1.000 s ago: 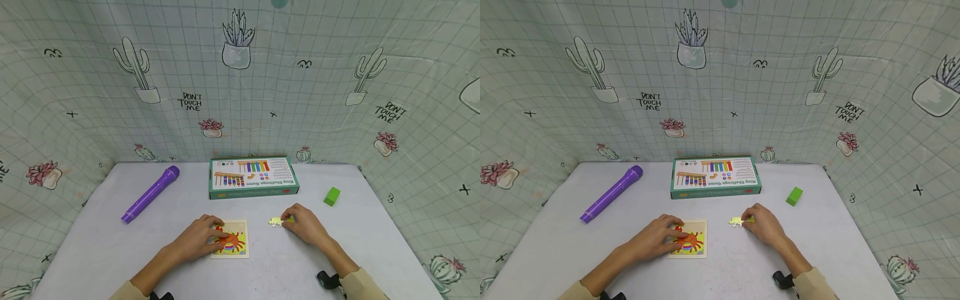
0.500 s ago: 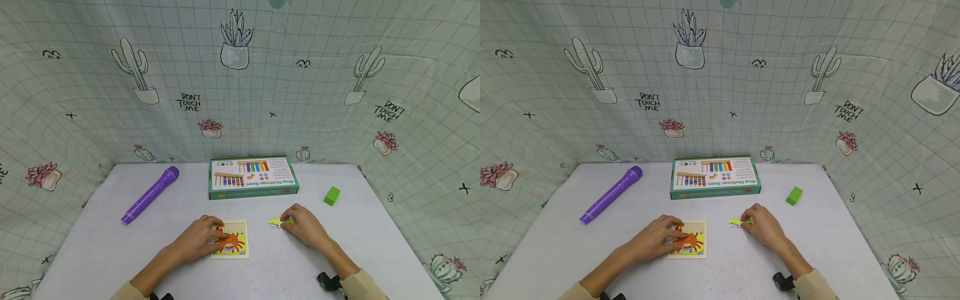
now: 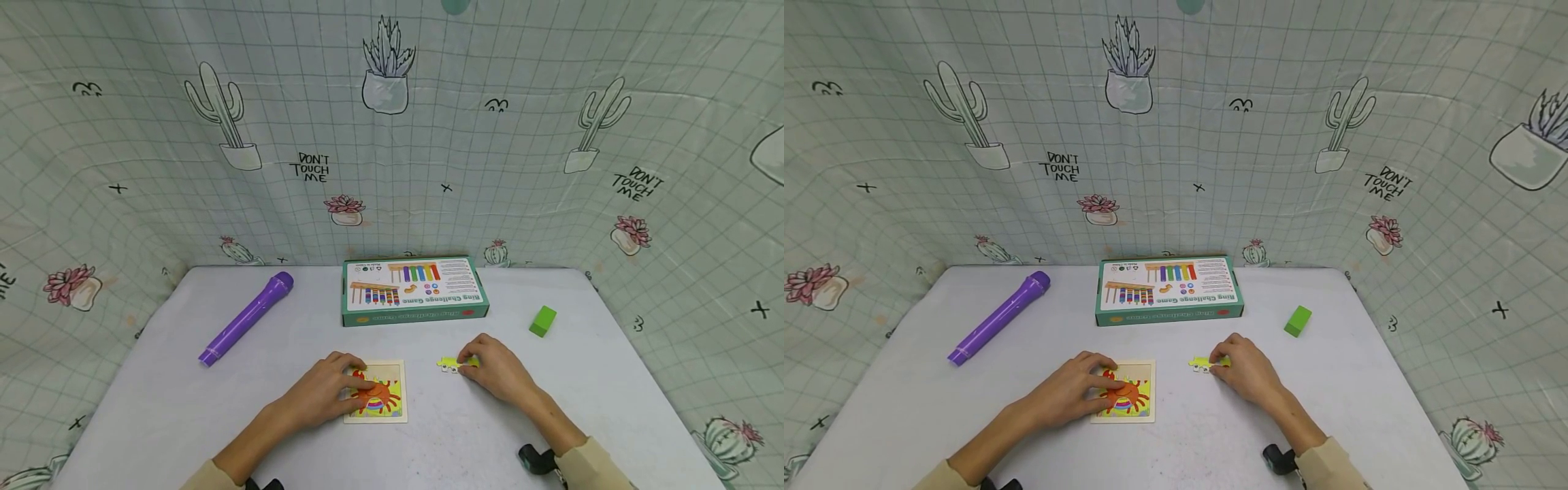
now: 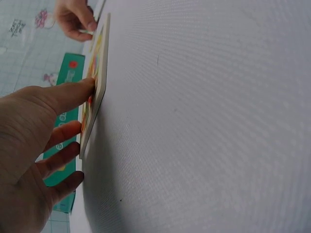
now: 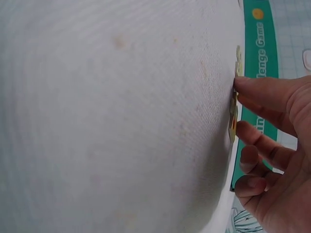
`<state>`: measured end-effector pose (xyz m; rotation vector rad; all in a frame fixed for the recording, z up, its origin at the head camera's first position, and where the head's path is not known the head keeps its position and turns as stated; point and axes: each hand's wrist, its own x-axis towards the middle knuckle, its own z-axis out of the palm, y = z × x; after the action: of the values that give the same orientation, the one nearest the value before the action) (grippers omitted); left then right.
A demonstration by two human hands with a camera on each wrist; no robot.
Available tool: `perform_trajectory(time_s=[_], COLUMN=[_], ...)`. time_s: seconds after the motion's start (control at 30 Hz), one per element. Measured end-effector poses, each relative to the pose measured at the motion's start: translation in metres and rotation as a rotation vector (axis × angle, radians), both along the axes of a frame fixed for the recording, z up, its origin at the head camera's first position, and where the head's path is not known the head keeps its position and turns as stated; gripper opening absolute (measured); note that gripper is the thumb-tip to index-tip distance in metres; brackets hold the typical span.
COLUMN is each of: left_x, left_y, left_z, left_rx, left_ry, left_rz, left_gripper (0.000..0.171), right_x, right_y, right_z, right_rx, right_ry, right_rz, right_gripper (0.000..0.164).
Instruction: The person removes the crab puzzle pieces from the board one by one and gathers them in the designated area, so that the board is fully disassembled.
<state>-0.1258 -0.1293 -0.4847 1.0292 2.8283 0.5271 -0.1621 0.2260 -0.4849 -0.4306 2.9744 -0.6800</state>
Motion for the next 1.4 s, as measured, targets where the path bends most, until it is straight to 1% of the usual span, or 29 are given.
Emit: perform_trajectory(time_s=[0.27,0.53,0.8,1.0,1.13,1.27,1.4], left_x=[-0.001,-0.001,0.000,0.001,0.002,0.004,0.006], left_y=[0.000,-0.001,-0.004,-0.006,-0.007,-0.007,-0.009], left_z=[0.001,0.002,0.004,0.005,0.004,0.004,0.004], left_rx=[-0.008,-0.021,0.013,0.034,0.025,0.019,0.020], left_ry=[-0.010,-0.001,-0.003,-0.010,-0.024,-0.034,-0.039], left_rz=[0.000,-0.011,-0.010,-0.013,-0.006,0.007,0.016], left_gripper=[0.034,0.035,0.033,0.033,0.034,0.036,0.036], right_x=[-0.001,-0.002,-0.002,-0.002,-0.003,-0.004,-0.003], right_y=[-0.002,-0.004,-0.004,-0.008,-0.019,-0.036,-0.058], right_z=[0.001,0.002,0.003,0.004,0.006,0.007,0.006], right_rx=[0.019,0.041,0.037,0.018,-0.016,-0.039,-0.054], right_ry=[-0.010,-0.015,-0.018,0.005,0.021,0.011,-0.005], right_rz=[0.005,0.008,0.006,0.004,0.016,0.044,0.094], right_gripper=[0.009,0.008,0.008,0.008,0.007,0.006,0.004])
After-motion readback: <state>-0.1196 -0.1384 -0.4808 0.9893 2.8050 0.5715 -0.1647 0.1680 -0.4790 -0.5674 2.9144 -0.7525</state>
